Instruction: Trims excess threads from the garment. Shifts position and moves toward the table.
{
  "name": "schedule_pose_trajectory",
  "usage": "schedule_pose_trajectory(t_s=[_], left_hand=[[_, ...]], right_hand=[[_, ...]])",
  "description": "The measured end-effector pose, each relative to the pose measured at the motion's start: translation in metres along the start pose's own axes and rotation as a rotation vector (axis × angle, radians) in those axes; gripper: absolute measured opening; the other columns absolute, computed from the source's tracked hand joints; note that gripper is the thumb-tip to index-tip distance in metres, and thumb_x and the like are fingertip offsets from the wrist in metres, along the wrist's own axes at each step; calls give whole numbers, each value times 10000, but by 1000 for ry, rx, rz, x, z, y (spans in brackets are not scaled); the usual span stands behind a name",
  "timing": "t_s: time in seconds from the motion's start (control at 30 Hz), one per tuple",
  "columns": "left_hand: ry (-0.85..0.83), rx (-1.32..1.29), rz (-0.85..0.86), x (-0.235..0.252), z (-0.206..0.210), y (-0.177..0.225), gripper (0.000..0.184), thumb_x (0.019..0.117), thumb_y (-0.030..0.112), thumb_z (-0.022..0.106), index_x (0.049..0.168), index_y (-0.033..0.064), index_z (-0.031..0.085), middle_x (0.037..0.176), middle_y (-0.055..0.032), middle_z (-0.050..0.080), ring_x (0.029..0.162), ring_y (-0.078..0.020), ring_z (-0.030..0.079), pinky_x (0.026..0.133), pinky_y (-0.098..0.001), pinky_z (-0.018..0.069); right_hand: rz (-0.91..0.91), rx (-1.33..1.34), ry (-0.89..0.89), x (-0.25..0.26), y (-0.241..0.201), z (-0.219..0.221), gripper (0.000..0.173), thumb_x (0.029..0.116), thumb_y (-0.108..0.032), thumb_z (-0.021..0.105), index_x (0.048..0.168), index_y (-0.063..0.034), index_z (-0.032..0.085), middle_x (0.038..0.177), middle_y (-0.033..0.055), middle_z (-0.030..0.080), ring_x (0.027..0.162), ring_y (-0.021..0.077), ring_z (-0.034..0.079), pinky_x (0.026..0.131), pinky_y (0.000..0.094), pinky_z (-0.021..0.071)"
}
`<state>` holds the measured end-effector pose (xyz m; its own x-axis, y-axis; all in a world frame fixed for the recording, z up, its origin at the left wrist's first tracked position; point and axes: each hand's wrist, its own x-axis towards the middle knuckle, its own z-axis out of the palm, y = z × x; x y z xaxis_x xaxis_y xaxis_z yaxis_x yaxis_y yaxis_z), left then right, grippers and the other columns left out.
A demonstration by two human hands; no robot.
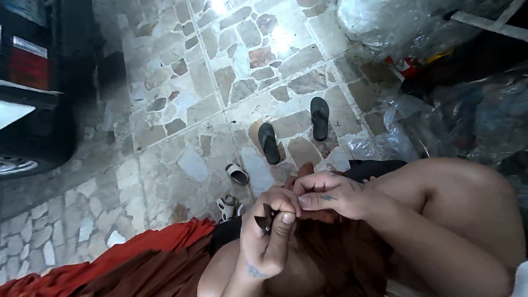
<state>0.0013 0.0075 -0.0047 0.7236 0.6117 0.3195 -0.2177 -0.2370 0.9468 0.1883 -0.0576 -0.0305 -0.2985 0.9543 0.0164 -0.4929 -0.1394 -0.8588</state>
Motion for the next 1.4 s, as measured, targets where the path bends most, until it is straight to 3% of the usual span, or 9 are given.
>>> schedule_pose_trajectory(t_s=[0.13, 0.23, 0.47, 0.8, 0.93, 1.0, 1.07, 1.2, 1.4], left_hand=[[-97, 106, 9, -1, -5, 9, 200, 1097, 284, 476, 1022, 120, 561, 900, 10, 590, 761, -17, 575, 672, -163, 497], [-165, 120, -5, -1, -10, 13, 208, 1100, 264, 472, 1021, 87, 545, 906, -24, 586, 801, -45, 589, 716, -186, 511], [-274, 105, -62, 3, -33, 11, 221, 1104, 268, 462, 1012, 85, 545, 894, -16, 580, 797, -27, 575, 708, -178, 496], [-329, -54, -111, 5, -37, 8, 204, 1099, 275, 480, 1024, 105, 563, 905, 27, 584, 794, 13, 548, 697, -152, 462], [-229, -284, -141, 3, -28, 10, 179, 1085, 283, 518, 1040, 131, 601, 924, 45, 613, 692, 40, 522, 581, -116, 423], [-201, -361, -155, 3, -22, 7, 181, 1086, 281, 515, 1071, 127, 608, 988, 18, 653, 672, 33, 551, 560, -119, 449], [-197, -337, -155, 4, -23, 3, 198, 1096, 281, 487, 1090, 118, 600, 1004, -9, 681, 663, 11, 576, 566, -147, 476], [-249, -122, -156, 5, -27, 0, 229, 1112, 296, 445, 1058, 114, 572, 878, 41, 613, 664, 36, 532, 571, -127, 451], [-226, -110, -148, 5, -26, -2, 225, 1109, 279, 455, 1035, 99, 568, 867, 30, 598, 672, 30, 522, 583, -134, 447]], right_hand=[[-92, -171, -48, -2, -6, -4, 144, 1006, -125, 561, 931, -63, 668, 757, -112, 609, 681, -80, 547, 612, 107, 451], [-148, -371, -84, -7, -15, -7, 164, 980, -158, 661, 930, -4, 686, 749, -57, 614, 675, -75, 524, 601, 93, 426], [-221, -745, -32, -16, -27, -18, 191, 1021, -181, 601, 955, -27, 694, 837, -17, 657, 810, -31, 606, 722, 113, 499], [-278, -843, -23, -20, -32, -13, 188, 1005, -168, 613, 954, -30, 730, 844, -12, 703, 810, -46, 628, 723, 109, 509], [-309, -900, 47, -17, -21, -4, 184, 1015, -151, 600, 967, -34, 733, 930, 35, 708, 929, 47, 648, 823, 179, 525], [-303, -917, 106, -13, -15, -1, 180, 1014, -148, 588, 957, -39, 720, 927, 31, 695, 926, 49, 649, 820, 177, 531], [-266, -908, 174, -13, -14, -1, 185, 998, -177, 592, 933, -68, 726, 910, 1, 687, 909, 24, 638, 795, 171, 524], [-293, -877, 184, -13, -20, -3, 181, 981, -177, 618, 906, -67, 741, 841, -30, 646, 808, -20, 584, 698, 126, 477], [-283, -843, 179, -12, -17, 1, 172, 981, -147, 618, 911, -42, 734, 840, -23, 686, 808, -41, 616, 721, 113, 507]])
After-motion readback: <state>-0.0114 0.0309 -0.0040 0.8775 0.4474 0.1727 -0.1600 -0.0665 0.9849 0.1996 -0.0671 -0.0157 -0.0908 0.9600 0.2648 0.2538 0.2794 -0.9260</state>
